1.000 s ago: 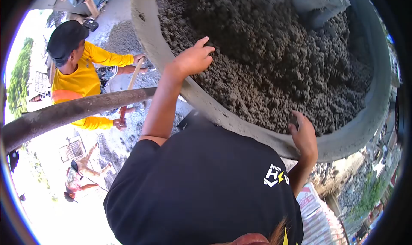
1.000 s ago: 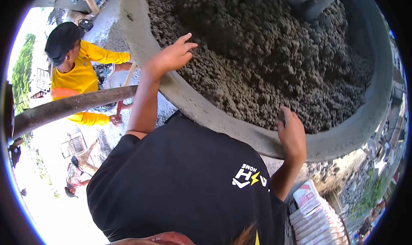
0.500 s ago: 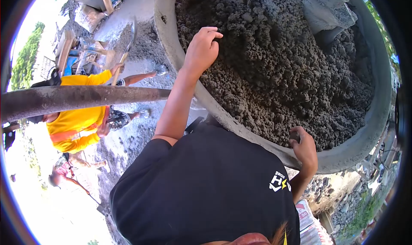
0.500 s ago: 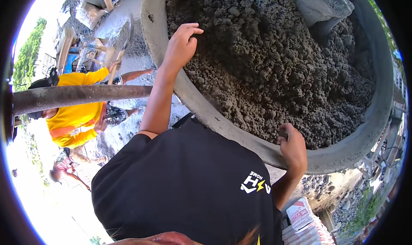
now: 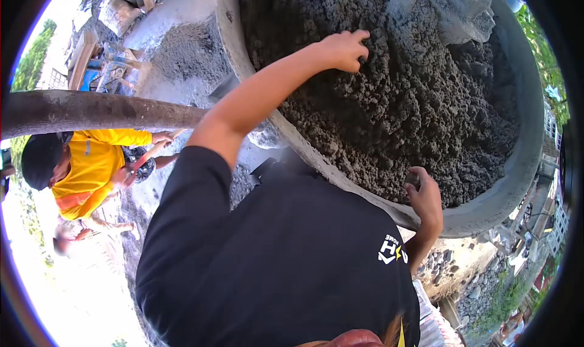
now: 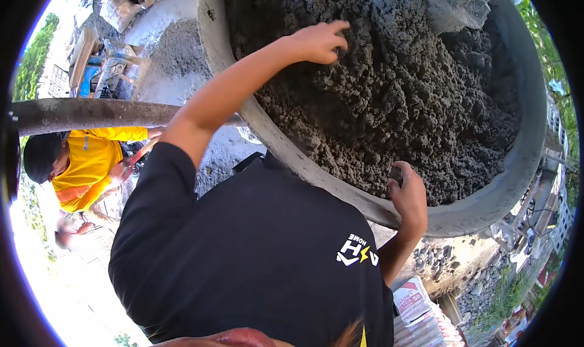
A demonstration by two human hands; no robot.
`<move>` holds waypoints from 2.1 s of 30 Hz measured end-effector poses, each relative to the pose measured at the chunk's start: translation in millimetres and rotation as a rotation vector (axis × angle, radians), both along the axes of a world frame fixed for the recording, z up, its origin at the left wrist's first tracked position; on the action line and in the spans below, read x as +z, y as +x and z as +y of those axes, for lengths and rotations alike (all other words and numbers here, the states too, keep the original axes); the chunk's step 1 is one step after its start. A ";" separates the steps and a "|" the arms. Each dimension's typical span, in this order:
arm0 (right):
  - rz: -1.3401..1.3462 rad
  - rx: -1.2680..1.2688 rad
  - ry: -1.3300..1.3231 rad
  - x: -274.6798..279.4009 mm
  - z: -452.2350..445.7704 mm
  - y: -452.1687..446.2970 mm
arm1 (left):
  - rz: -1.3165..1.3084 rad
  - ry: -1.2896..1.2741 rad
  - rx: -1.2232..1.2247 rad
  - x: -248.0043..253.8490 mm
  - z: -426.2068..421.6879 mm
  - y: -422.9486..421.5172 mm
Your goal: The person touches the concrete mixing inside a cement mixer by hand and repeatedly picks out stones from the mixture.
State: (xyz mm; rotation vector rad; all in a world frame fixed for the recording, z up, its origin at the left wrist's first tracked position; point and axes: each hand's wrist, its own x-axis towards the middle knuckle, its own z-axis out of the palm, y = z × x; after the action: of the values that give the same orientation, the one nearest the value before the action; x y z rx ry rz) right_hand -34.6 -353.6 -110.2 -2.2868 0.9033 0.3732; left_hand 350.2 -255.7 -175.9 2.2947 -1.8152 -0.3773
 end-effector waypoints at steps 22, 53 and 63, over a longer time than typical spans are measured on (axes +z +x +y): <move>-0.188 0.186 0.158 20.3 30.4 22.0 | 0.762 0.609 -0.324 103.0 70.8 -148.8; -2.050 -0.411 -0.824 342.5 26.3 -125.0 | 0.359 -0.874 0.229 177.8 279.7 22.5; 0.082 -0.558 -1.077 327.6 -218.3 42.7 | 0.251 -0.865 0.255 145.7 245.0 40.2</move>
State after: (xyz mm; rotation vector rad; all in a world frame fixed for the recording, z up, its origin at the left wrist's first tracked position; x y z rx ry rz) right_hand 8.1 -571.9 217.4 -2.7270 2.0758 -0.3764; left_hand 390.3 -10.6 -30.2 1.7212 -1.1937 0.1447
